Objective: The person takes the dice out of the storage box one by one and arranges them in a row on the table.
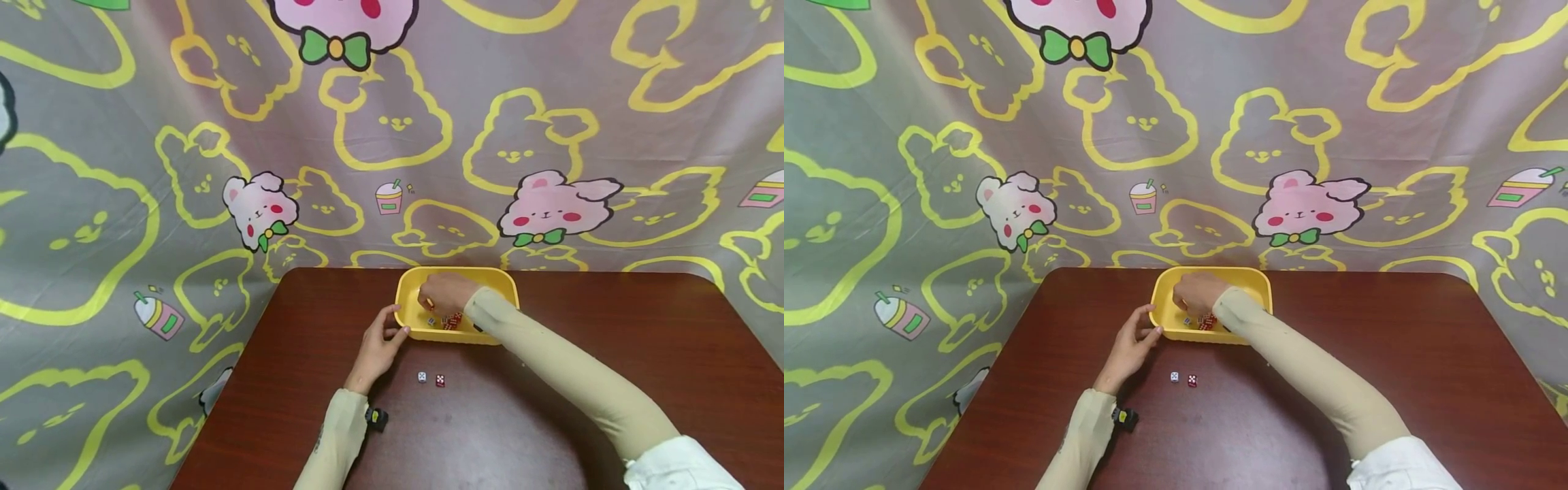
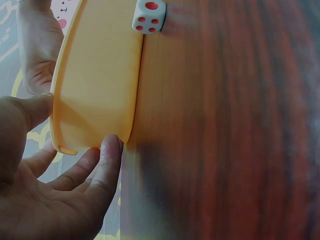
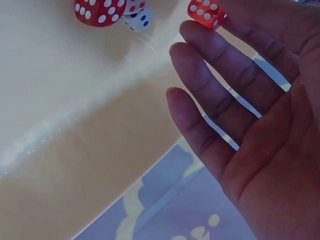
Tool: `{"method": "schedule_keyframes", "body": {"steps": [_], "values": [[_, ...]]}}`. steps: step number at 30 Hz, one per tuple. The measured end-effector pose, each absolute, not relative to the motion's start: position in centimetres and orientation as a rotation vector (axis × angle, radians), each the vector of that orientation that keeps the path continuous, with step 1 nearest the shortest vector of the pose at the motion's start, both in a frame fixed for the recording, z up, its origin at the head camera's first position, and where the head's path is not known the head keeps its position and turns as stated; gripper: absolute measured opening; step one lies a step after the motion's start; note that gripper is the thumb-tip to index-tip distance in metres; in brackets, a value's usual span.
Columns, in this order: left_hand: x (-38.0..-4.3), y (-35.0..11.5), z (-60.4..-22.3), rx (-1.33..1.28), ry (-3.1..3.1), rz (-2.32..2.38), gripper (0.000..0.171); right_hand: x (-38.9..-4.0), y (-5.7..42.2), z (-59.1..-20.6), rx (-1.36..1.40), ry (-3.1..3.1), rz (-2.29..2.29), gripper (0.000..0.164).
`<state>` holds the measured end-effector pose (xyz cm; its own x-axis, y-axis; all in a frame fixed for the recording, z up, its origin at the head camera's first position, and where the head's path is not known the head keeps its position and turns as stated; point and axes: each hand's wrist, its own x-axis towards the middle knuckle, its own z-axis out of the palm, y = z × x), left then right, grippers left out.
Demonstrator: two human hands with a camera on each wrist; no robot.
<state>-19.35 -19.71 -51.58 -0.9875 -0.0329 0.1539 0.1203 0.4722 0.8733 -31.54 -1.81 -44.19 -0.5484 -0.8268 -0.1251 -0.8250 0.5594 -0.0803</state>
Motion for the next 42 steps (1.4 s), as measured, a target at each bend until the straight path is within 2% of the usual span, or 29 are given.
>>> {"method": "schedule_keyframes", "body": {"steps": [21, 42], "values": [[-19.3, -19.5, -51.4, -0.071, -2.566, -1.558, 0.049, -30.7, -1.2, -43.3, -1.45, 2.648, 0.008, 0.01], [-19.2, -19.6, -51.5, -0.049, -2.578, -1.548, 0.048, -28.2, -0.4, -41.7, -1.517, 2.654, -0.022, 0.006]]}}
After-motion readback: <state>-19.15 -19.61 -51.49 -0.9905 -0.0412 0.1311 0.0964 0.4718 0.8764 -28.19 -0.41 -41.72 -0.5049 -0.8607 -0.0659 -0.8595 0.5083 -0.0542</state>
